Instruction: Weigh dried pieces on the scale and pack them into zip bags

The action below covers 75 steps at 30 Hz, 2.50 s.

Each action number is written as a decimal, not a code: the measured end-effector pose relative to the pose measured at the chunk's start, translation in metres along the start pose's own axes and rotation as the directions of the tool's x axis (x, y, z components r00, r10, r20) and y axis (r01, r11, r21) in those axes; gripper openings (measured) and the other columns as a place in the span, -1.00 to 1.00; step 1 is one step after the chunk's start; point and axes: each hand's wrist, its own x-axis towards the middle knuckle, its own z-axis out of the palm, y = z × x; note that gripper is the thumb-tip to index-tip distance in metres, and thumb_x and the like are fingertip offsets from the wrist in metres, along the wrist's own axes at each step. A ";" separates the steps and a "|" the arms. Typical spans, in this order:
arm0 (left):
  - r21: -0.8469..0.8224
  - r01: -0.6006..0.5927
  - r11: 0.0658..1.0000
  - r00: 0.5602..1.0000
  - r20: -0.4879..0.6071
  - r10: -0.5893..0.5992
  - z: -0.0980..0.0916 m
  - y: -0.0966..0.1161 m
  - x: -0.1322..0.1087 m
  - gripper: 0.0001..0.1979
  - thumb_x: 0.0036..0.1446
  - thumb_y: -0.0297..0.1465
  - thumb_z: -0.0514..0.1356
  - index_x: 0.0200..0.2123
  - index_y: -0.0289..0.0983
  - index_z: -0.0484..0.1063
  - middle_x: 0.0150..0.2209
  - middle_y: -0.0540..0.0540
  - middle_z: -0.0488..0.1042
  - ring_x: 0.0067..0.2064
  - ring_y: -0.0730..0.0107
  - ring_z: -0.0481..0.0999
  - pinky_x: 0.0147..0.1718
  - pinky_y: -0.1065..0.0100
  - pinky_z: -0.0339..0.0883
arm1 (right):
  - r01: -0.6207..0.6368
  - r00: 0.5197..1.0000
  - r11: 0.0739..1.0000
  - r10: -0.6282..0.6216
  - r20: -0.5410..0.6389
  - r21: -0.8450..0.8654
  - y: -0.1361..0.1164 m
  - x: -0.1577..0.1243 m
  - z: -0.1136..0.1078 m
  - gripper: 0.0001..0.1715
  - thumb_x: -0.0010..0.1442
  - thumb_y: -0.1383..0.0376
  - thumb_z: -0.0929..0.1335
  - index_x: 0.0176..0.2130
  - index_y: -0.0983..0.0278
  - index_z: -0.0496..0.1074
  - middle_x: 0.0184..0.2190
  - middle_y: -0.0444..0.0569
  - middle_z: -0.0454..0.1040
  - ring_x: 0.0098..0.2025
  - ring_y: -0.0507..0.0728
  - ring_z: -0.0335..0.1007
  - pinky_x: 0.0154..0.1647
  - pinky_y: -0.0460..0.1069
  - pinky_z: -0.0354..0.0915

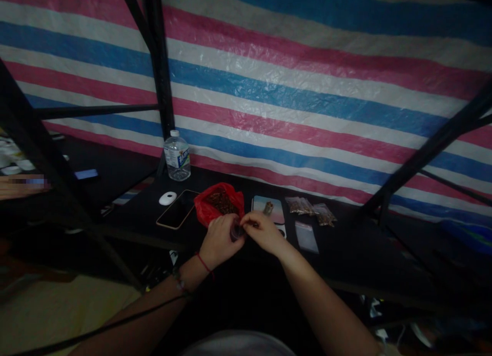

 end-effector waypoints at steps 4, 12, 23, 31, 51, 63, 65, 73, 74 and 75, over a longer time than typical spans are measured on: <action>0.077 -0.123 0.989 0.990 0.073 0.118 -0.004 0.006 -0.006 -0.59 -0.04 -0.38 0.21 -0.05 -0.26 0.34 -0.13 -0.18 0.45 -0.04 0.07 0.41 0.03 0.07 0.18 | -0.055 0.990 0.998 0.057 0.127 -0.019 -0.005 -0.030 0.007 -0.75 0.14 0.44 0.27 -0.45 0.25 0.49 -0.44 -0.10 0.48 -0.34 0.04 0.38 -0.26 -0.08 0.25; -0.656 0.070 0.752 0.975 0.203 0.086 -0.010 -0.017 0.005 -0.36 0.04 -0.16 0.25 0.13 -0.24 0.14 0.02 -0.23 0.37 -0.01 0.19 0.44 -0.02 0.13 0.33 | -0.200 0.977 0.926 0.215 -0.011 0.319 0.016 -0.057 -0.019 -0.76 0.09 0.31 0.35 -0.22 0.21 0.55 -0.41 -0.09 0.52 -0.43 0.06 0.39 -0.41 -0.07 0.28; -0.582 0.137 0.801 0.988 0.133 -0.073 0.005 -0.017 0.007 -0.55 0.12 -0.25 0.16 0.06 -0.26 0.21 -0.34 -0.05 0.44 -0.29 0.34 0.50 -0.24 0.23 0.42 | -0.160 0.977 0.957 0.189 -0.100 0.241 0.019 -0.060 -0.032 -0.72 0.10 0.29 0.34 -0.18 0.22 0.56 -0.29 -0.02 0.57 -0.26 0.15 0.47 -0.20 0.03 0.36; -0.034 -0.392 0.919 0.893 0.225 0.389 -0.009 0.008 -0.010 -0.11 -0.11 -0.02 0.30 0.25 -0.23 0.10 0.18 -0.25 0.30 0.21 -0.02 0.24 0.27 -0.11 -0.20 | -0.199 0.980 0.972 0.200 0.010 0.126 0.013 -0.063 -0.008 -0.82 0.03 0.37 0.39 -0.30 0.20 0.55 -0.43 -0.10 0.52 -0.40 0.08 0.40 -0.35 -0.06 0.29; -0.071 -0.116 0.991 0.984 0.125 0.125 -0.005 -0.003 -0.003 -0.52 -0.05 -0.23 0.29 -0.04 -0.25 0.36 -0.09 -0.16 0.50 -0.07 0.15 0.49 -0.05 0.18 0.34 | -0.278 0.868 0.864 0.038 -0.495 -0.420 0.091 -0.007 -0.046 -0.31 0.01 0.19 0.42 0.10 0.38 0.31 0.07 0.21 0.37 0.16 0.31 0.22 0.19 0.22 0.12; -0.167 0.009 0.986 0.998 0.066 0.002 -0.002 -0.015 0.006 -0.58 -0.02 -0.21 0.28 -0.10 -0.24 0.37 -0.21 -0.10 0.51 -0.18 0.22 0.51 -0.17 0.25 0.36 | -0.258 0.895 0.933 0.133 -0.425 -0.251 0.107 0.020 -0.040 -0.56 0.00 0.35 0.38 -0.07 0.30 0.46 -0.07 0.08 0.49 0.07 0.23 0.35 0.18 0.18 0.18; -0.187 0.026 0.982 0.998 0.066 -0.014 -0.001 -0.017 0.006 -0.59 -0.02 -0.19 0.28 -0.11 -0.23 0.38 -0.23 -0.09 0.51 -0.21 0.24 0.51 -0.19 0.27 0.36 | -0.171 0.914 0.983 0.134 -0.384 -0.063 0.089 0.016 -0.032 -0.51 0.00 0.34 0.37 -0.02 0.27 0.42 -0.06 0.07 0.46 -0.04 0.17 0.42 0.05 0.12 0.31; -0.278 0.042 0.960 0.999 0.026 -0.036 0.002 -0.016 0.004 -0.61 -0.02 -0.21 0.29 -0.13 -0.25 0.38 -0.22 -0.10 0.52 -0.22 0.24 0.52 -0.24 0.29 0.36 | -0.024 1.000 0.964 0.027 -0.009 0.265 0.015 -0.010 -0.011 -0.47 -0.02 0.42 0.42 -0.02 0.21 0.35 -0.09 -0.04 0.47 -0.09 0.10 0.44 -0.04 0.03 0.35; -0.292 0.037 0.956 0.999 0.021 -0.032 0.001 -0.015 0.004 -0.61 -0.02 -0.22 0.29 -0.13 -0.25 0.38 -0.21 -0.11 0.52 -0.21 0.24 0.52 -0.23 0.29 0.37 | -0.009 1.000 0.975 0.010 -0.001 0.223 0.008 -0.011 -0.012 -0.55 0.00 0.42 0.42 -0.07 0.21 0.39 -0.07 -0.03 0.46 -0.06 0.11 0.42 -0.04 0.03 0.34; -0.305 0.029 0.952 1.000 0.018 -0.024 0.001 -0.014 0.003 -0.61 -0.02 -0.23 0.29 -0.12 -0.25 0.37 -0.20 -0.11 0.52 -0.20 0.24 0.52 -0.22 0.29 0.37 | 0.014 1.000 0.985 -0.015 0.005 0.173 0.003 -0.011 -0.014 -0.61 0.01 0.42 0.42 -0.11 0.21 0.43 -0.05 -0.02 0.45 -0.03 0.12 0.40 -0.03 0.04 0.34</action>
